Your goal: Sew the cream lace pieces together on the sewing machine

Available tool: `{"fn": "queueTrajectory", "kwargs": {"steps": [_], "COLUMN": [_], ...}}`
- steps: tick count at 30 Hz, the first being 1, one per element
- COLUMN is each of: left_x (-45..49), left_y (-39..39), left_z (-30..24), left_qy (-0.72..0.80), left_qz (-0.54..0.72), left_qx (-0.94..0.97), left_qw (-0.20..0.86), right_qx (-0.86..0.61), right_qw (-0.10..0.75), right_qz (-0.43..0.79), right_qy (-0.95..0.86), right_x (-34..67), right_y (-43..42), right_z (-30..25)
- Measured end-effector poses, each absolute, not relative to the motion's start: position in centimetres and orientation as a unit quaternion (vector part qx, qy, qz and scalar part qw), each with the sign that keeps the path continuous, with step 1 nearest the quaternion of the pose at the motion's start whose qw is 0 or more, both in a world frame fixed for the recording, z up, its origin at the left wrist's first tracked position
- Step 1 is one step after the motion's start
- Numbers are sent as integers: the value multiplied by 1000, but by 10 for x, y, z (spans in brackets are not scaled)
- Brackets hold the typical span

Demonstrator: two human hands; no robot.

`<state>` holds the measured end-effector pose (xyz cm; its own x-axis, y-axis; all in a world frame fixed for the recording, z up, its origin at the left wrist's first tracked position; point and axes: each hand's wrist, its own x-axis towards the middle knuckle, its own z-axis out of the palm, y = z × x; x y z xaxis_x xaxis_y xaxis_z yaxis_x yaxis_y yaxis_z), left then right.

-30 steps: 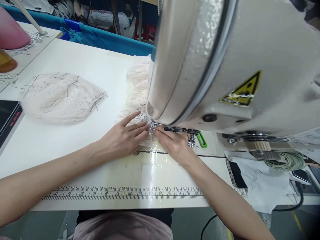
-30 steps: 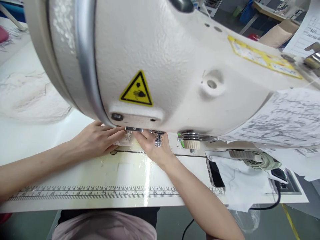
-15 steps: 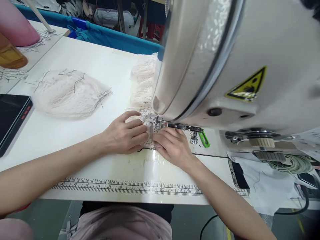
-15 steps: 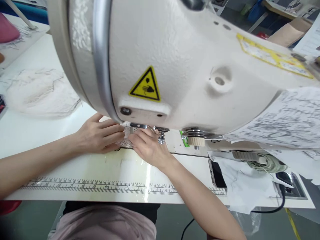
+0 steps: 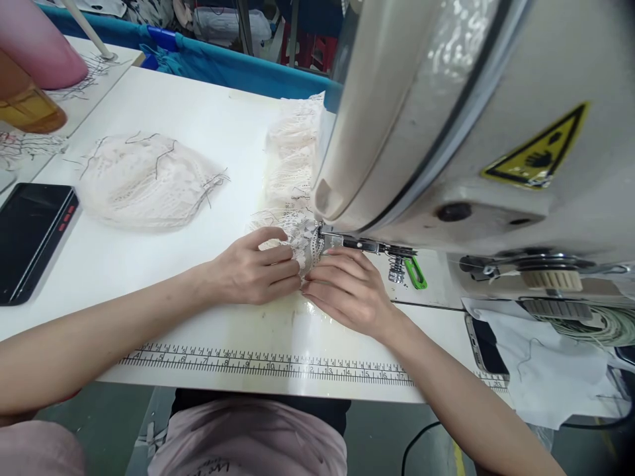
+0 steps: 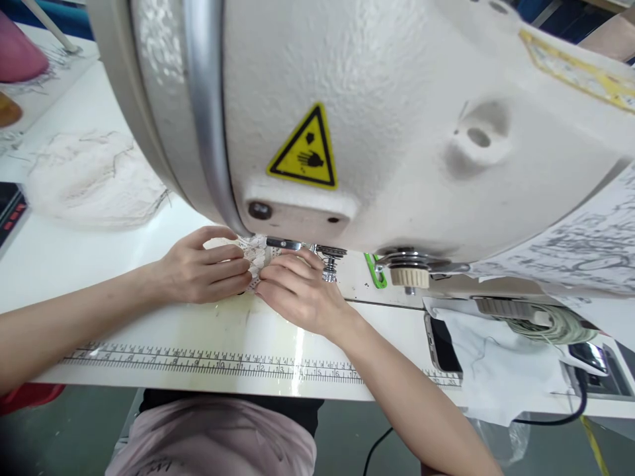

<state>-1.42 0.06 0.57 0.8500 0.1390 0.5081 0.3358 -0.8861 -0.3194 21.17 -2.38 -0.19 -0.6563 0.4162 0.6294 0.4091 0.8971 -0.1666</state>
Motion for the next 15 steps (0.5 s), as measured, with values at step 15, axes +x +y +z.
{"fn": "queueTrajectory", "kwargs": {"steps": [15], "left_x": [-13], "left_y": [4], "left_z": [-3], "left_qy": [-217], "left_qz": [-157], "left_qx": [-961], "left_qw": [61], "right_qx": [-227], "right_qw": [331], "right_qz": [-20], "right_qy": [-916], "right_x": [212], "right_y": [-28], "right_z": [-5]}}
